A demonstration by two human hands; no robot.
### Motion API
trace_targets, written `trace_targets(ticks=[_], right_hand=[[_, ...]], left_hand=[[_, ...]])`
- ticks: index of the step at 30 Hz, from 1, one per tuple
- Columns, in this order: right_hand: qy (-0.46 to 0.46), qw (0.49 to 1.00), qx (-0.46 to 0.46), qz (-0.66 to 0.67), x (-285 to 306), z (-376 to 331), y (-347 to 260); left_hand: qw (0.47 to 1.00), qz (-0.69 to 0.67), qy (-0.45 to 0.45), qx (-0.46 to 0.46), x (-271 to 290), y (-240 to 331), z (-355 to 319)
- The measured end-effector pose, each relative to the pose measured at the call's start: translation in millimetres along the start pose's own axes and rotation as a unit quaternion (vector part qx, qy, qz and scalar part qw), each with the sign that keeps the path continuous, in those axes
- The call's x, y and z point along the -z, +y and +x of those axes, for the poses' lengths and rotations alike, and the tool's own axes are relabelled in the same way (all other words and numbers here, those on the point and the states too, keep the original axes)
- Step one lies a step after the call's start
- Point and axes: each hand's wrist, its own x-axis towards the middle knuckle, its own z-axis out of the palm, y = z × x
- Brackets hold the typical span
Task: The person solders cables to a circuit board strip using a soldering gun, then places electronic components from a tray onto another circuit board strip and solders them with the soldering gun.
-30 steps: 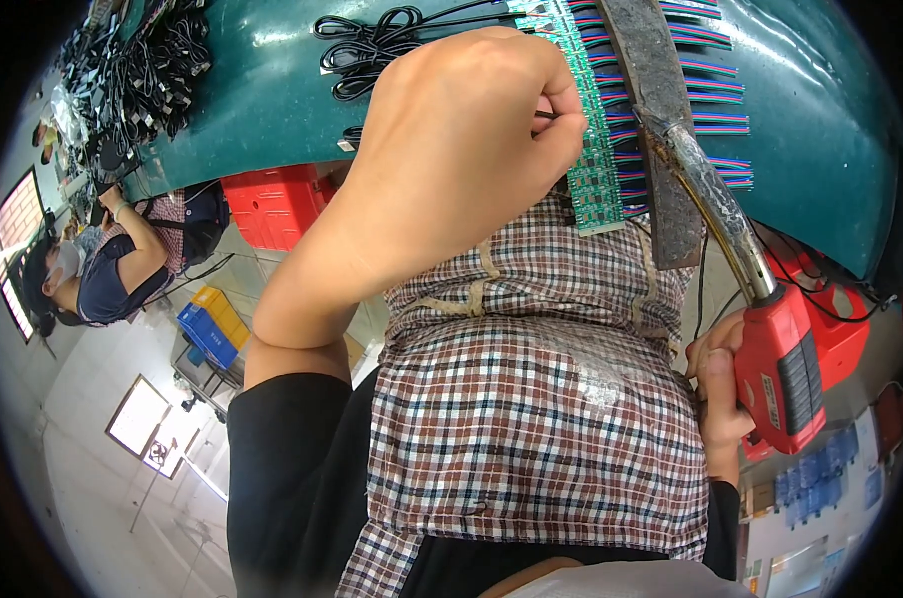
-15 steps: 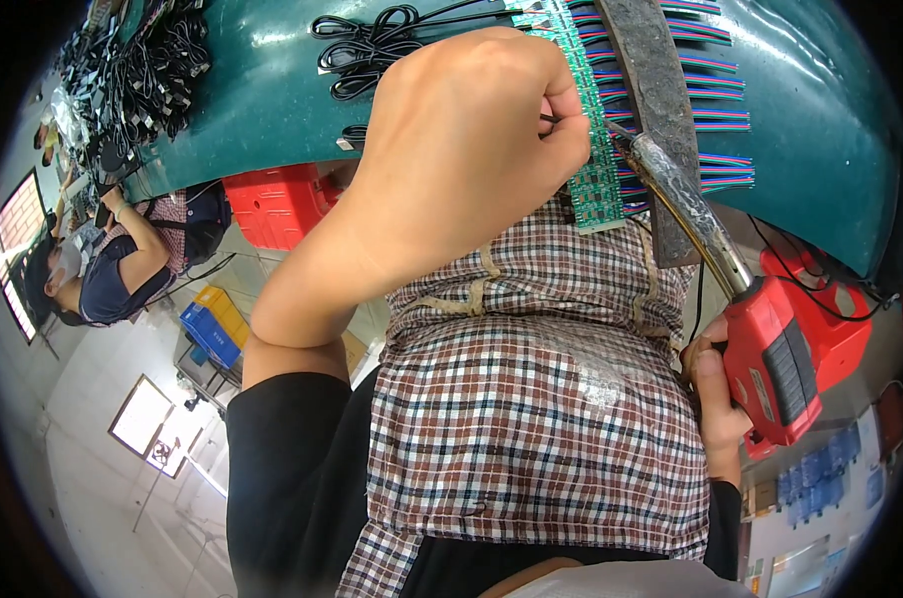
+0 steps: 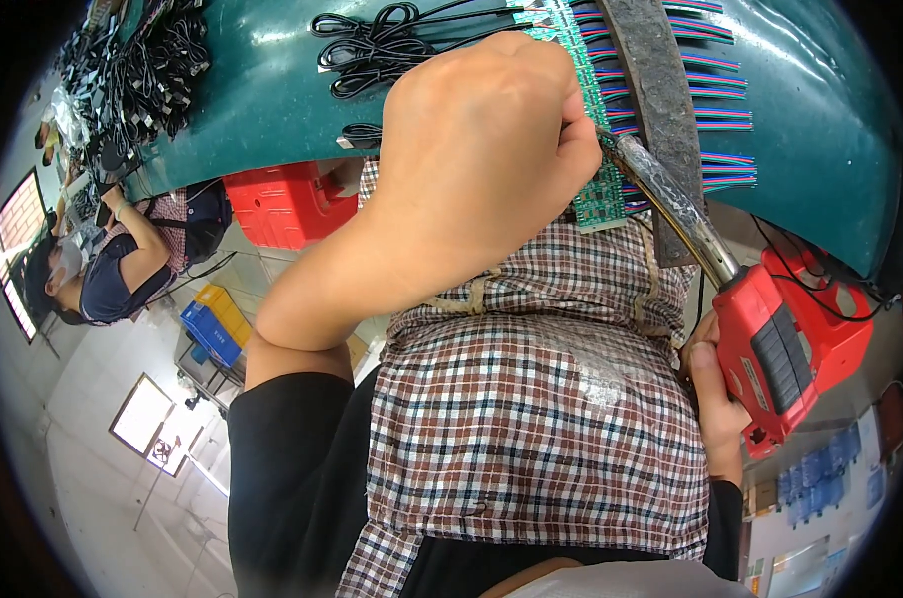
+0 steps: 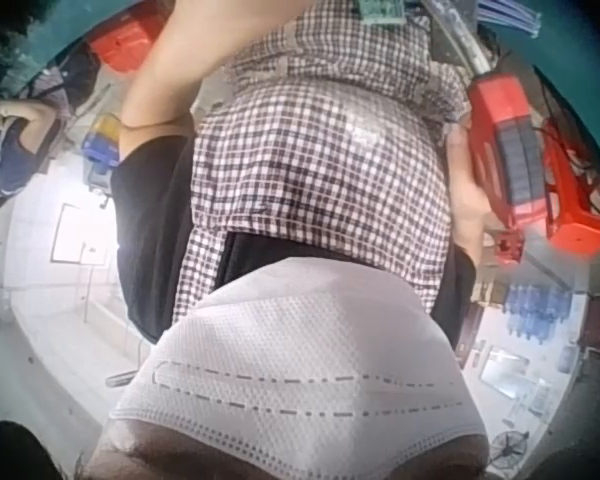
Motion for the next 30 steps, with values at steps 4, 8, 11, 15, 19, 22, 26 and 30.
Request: trace_targets(ticks=[4,8,11,15,19,22,26,30], right_hand=[[-0.015,1.000,0.000,0.011,0.8,0.0,-1.4],[0.002,0.999,0.000,0.045,1.9,-0.7,4.5],[0.004,0.999,-0.001,0.038,1.0,0.1,1.9],[-0.009,0.998,0.022,0.055,1.4,3.2,4.0],[0.021,0.996,0.029,0.084,-2.7,6.8,-1.6],[0.054,0.989,0.029,0.136,-6.9,9.0,-8.1],[0.078,0.981,0.053,0.169,-6.4,17.5,-7.4],[0.100,0.978,0.036,0.182,-3.9,19.0,-14.5]], left_hand=[[1.000,-0.007,0.018,-0.019,-2.5,-0.6,-0.4],[1.000,0.007,0.019,-0.015,-4.6,0.0,-0.1],[1.000,0.008,0.022,-0.016,-4.2,0.0,-0.3],[1.000,0.026,0.008,-0.001,-1.3,0.3,-0.1],[1.000,0.022,0.014,0.015,-2.7,0.3,-2.2],[1.000,0.006,0.009,0.006,-1.6,2.1,-3.0],[1.000,0.016,-0.019,-0.005,12.5,0.8,0.0],[0.978,0.119,0.154,-0.081,35.4,-36.0,24.2]])
